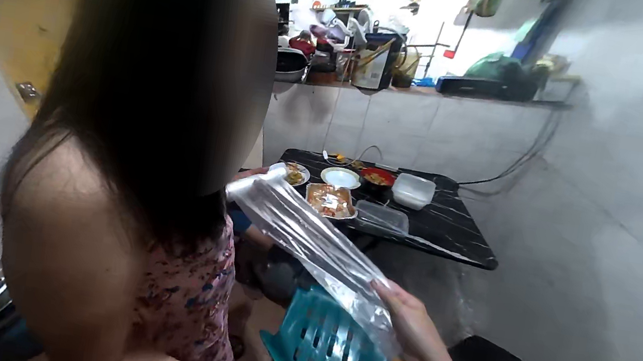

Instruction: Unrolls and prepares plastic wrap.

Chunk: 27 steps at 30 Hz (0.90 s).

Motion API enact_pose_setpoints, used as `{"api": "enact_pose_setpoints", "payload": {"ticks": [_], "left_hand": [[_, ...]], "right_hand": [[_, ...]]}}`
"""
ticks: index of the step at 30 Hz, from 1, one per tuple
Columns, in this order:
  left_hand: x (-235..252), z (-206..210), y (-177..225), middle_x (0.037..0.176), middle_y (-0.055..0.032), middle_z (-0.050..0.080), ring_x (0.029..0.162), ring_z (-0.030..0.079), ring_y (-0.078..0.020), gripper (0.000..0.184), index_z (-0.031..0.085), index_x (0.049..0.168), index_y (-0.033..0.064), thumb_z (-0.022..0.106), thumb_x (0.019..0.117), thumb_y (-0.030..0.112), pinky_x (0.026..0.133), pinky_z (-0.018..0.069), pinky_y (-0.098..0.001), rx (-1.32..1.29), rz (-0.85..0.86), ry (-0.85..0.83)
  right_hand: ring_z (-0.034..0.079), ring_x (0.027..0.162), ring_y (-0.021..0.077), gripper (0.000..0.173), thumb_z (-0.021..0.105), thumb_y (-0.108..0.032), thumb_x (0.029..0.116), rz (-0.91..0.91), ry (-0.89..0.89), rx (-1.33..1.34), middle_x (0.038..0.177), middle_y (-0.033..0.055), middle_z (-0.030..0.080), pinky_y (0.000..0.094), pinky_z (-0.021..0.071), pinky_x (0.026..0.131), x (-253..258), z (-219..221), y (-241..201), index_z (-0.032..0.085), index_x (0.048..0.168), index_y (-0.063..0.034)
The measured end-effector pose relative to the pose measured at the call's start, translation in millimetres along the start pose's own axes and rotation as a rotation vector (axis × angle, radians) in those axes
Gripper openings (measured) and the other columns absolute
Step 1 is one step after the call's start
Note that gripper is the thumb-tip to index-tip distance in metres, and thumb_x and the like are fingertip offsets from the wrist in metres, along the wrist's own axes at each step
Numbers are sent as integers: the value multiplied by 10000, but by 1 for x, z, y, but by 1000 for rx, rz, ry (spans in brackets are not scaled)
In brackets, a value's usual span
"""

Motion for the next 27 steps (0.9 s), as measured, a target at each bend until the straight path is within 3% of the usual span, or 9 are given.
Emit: {"api": "enact_pose_setpoints", "payload": {"ticks": [4,8,10,13,16,18,21,25,27], "left_hand": [[80,-11,28,1153,-93,719,1029,695,-164,342,681,1253,35,487,1074,253,940,560,-378,-208,65,99],[159,15,-21,1431,-188,546,1222,610,-305,512,454,1487,33,511,1077,333,952,544,-472,-645,-267,207],[179,26,-41,1521,-228,444,1291,550,-354,573,364,1537,12,524,1074,308,981,516,-495,-774,-332,311],[195,32,-56,1549,-220,401,1333,500,-363,564,363,1527,17,516,1078,323,1026,481,-509,-1017,-423,407],[218,13,-56,1213,-196,651,1019,652,-254,425,610,1271,-51,466,1098,309,866,539,-396,-706,-319,421],[235,-19,-39,1034,-136,702,931,665,-206,351,690,1117,-26,464,1093,242,877,530,-389,-405,-184,494],[257,-64,-15,1138,-206,685,1096,643,-346,328,682,1191,-9,517,1074,250,1001,473,-533,-127,-131,555],[287,-97,-25,1459,-252,487,1354,431,-486,392,615,1343,75,600,1015,290,1066,338,-694,124,-228,591],[299,-109,-36,1460,-257,501,1366,441,-475,425,591,1374,62,602,1004,270,1107,313,-680,213,-233,633]], "right_hand": [[659,744,83,178,553,-152,1044,-94,-67,-95,833,33,683,278,567,705,1,1,-20,676,1023,-25],[683,789,120,149,509,-39,1035,-13,-69,78,912,76,696,297,588,733,-2,-7,2,618,1111,29],[628,685,96,174,458,31,1020,70,0,219,878,58,645,259,553,621,-3,-11,16,563,1159,39],[418,442,30,213,368,-66,1067,196,135,395,674,-11,528,180,353,390,-4,-9,37,548,1166,-6],[668,709,123,353,428,-292,1100,217,77,256,880,79,687,296,571,611,-7,-9,41,617,1217,-17],[682,773,124,326,512,-306,1071,218,-50,53,895,71,704,312,577,693,-6,-6,39,652,1152,-23],[655,730,93,171,630,-167,1011,136,-121,-173,843,45,697,288,556,698,4,0,32,694,1041,-12],[648,881,151,200,517,-61,1037,7,-115,-325,1031,122,670,347,543,826,19,13,-3,640,1165,30],[630,788,136,231,455,6,1026,5,-53,-260,1037,114,643,322,552,715,22,20,-18,604,1199,37]]}}
Point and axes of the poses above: each hand's wrist, its own x-axis towards the middle knuckle, its own z-axis out of the palm, y = z × x, the point moved 8 cm from there along x, towards the middle knuckle
